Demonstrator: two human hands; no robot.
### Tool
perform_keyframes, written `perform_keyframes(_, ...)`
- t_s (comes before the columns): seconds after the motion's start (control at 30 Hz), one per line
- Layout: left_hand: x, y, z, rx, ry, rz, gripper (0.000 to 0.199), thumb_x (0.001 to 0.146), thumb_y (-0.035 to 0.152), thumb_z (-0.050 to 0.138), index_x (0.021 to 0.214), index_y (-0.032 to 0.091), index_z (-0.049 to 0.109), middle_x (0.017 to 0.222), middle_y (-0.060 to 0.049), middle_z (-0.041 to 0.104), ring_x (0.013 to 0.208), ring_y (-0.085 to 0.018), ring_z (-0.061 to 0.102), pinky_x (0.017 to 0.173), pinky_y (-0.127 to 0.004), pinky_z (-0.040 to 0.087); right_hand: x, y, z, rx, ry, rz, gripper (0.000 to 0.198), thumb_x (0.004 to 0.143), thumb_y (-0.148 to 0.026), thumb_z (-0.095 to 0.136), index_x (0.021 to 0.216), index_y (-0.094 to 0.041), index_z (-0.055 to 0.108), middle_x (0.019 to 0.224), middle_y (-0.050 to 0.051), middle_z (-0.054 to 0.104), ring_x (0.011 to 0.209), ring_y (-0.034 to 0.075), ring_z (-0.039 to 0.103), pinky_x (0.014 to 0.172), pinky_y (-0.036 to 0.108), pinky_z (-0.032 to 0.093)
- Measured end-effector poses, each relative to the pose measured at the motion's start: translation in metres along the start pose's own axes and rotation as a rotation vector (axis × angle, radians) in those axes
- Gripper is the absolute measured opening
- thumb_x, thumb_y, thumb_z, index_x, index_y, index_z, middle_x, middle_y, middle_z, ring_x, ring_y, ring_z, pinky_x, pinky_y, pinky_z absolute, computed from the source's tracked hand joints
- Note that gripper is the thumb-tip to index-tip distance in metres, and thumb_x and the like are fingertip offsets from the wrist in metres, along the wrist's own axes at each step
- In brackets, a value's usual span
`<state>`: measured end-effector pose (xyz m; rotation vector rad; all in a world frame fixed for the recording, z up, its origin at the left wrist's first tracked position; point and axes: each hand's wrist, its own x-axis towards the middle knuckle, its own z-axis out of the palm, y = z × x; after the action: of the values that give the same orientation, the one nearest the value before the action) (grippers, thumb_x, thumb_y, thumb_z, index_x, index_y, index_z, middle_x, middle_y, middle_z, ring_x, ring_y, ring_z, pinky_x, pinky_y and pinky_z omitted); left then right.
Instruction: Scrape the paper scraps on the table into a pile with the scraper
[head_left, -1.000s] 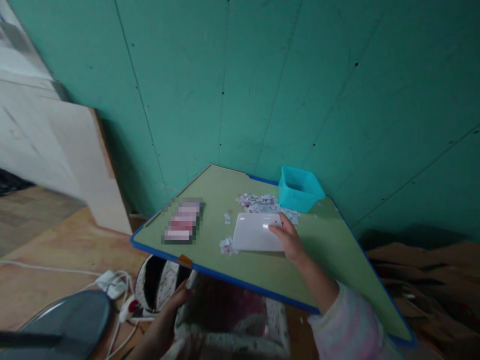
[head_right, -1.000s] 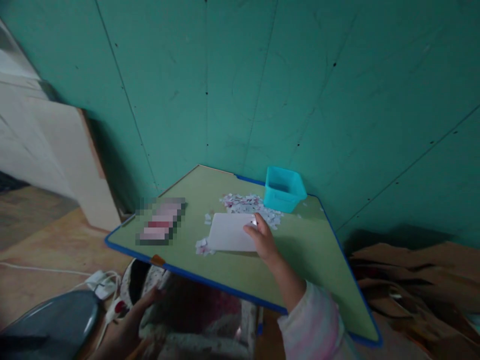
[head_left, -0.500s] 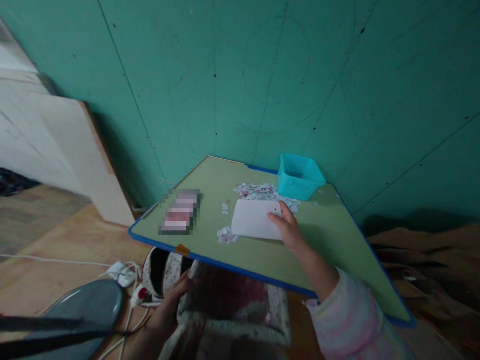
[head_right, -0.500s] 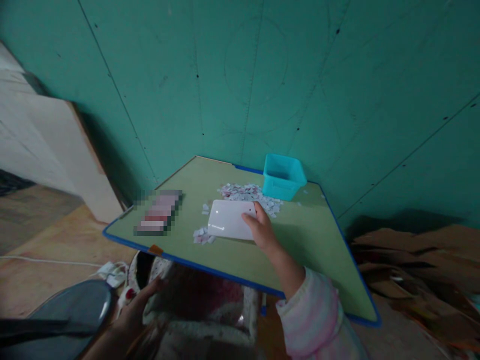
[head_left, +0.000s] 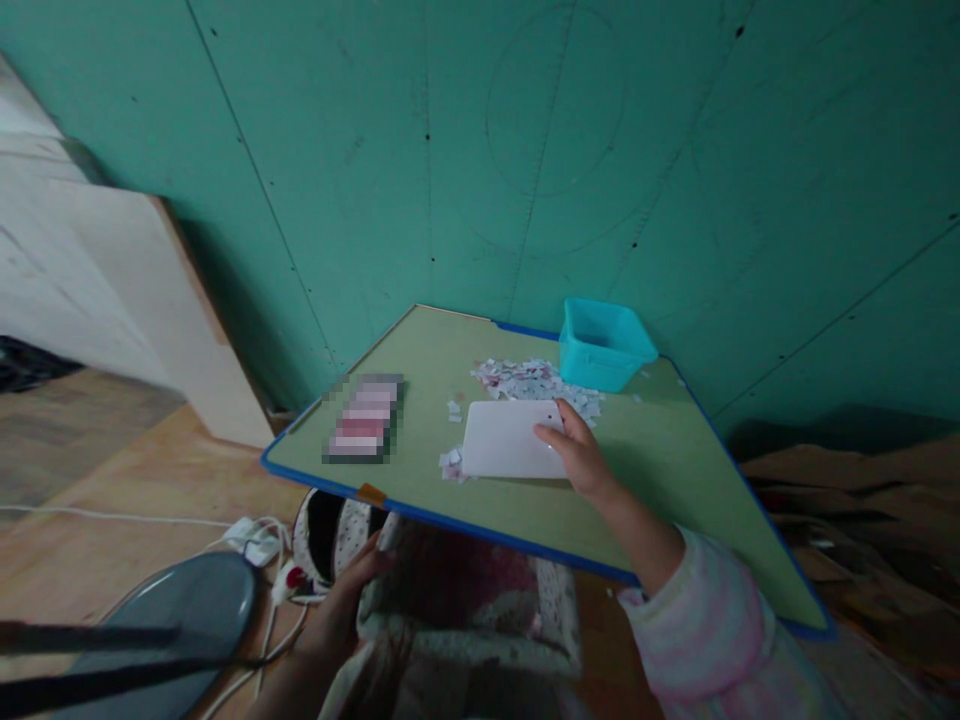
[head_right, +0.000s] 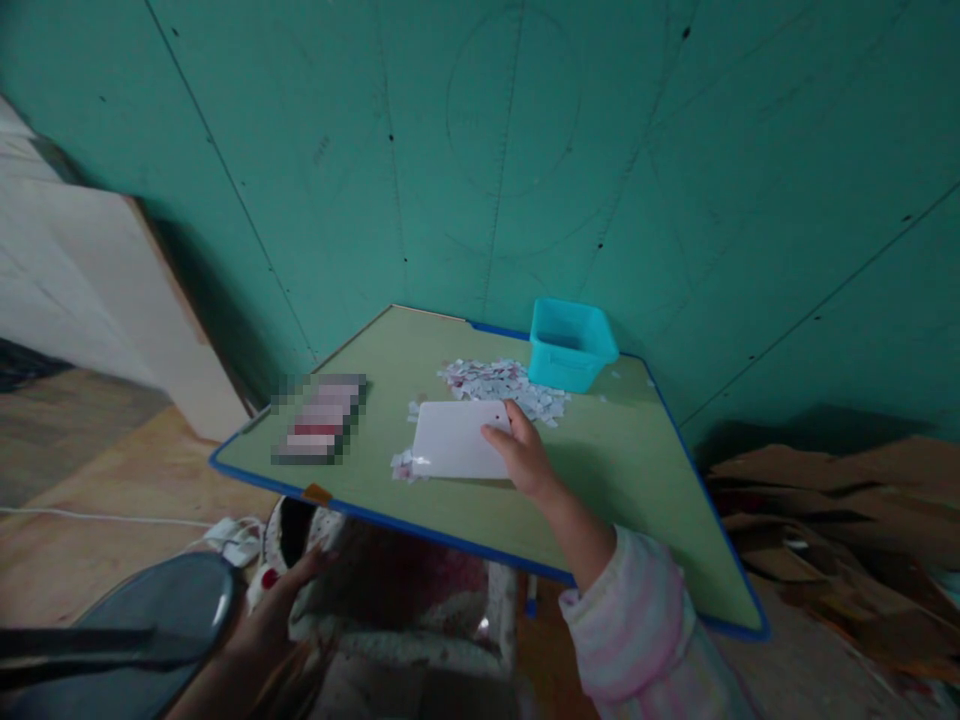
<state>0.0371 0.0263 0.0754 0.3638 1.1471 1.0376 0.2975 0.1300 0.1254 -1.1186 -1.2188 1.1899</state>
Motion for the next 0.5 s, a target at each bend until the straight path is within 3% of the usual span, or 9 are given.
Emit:
perform_keyframes(0.23, 0.009, -0.007, -0.012, 0.003, -0.037, -0.055, 0.024, 0.053, 0.028, 0.071, 0.076, 0.023, 0.066, 0.054, 0.003, 0.067, 0.068, -0.022, 0.068, 0.052, -0.025, 0.050, -0.005, -0.003, 0.002, 0.000, -0.064, 0.040, 0.021, 0.069, -0.028, 0.062, 0.089, -0.024, 0.056, 0.081, 0.000, 0.062, 0.072, 0.016, 0.056, 0.061, 0.026, 0.045)
perform_keyframes(0.33, 0.010, -0.009, -0.014, -0.021, -0.018, -0.044, 0.017, 0.054, 0.027, 0.071, 0.069, 0.024, 0.064, 0.052, 0.004, 0.065, 0.064, -0.019, 0.067, 0.053, -0.024, 0.050, -0.006, -0.003, 0.003, 0.039, -0.065, 0.047, 0.020, 0.070, -0.027, 0.062, 0.089, -0.024, 0.056, 0.080, -0.001, 0.062, 0.069, 0.015, 0.056, 0.061, 0.026, 0.044)
perform_keyframes(0.5, 0.011, -0.013, -0.020, -0.015, 0.013, -0.078, 0.023, 0.057, 0.026, 0.071, 0.079, 0.023, 0.066, 0.060, 0.002, 0.069, 0.067, -0.020, 0.068, 0.054, -0.025, 0.050, -0.006, -0.001, 0.004, 0.013, -0.021, 0.014, 0.018, 0.072, -0.027, 0.060, 0.089, -0.024, 0.055, 0.079, -0.002, 0.061, 0.072, 0.015, 0.055, 0.066, 0.028, 0.044)
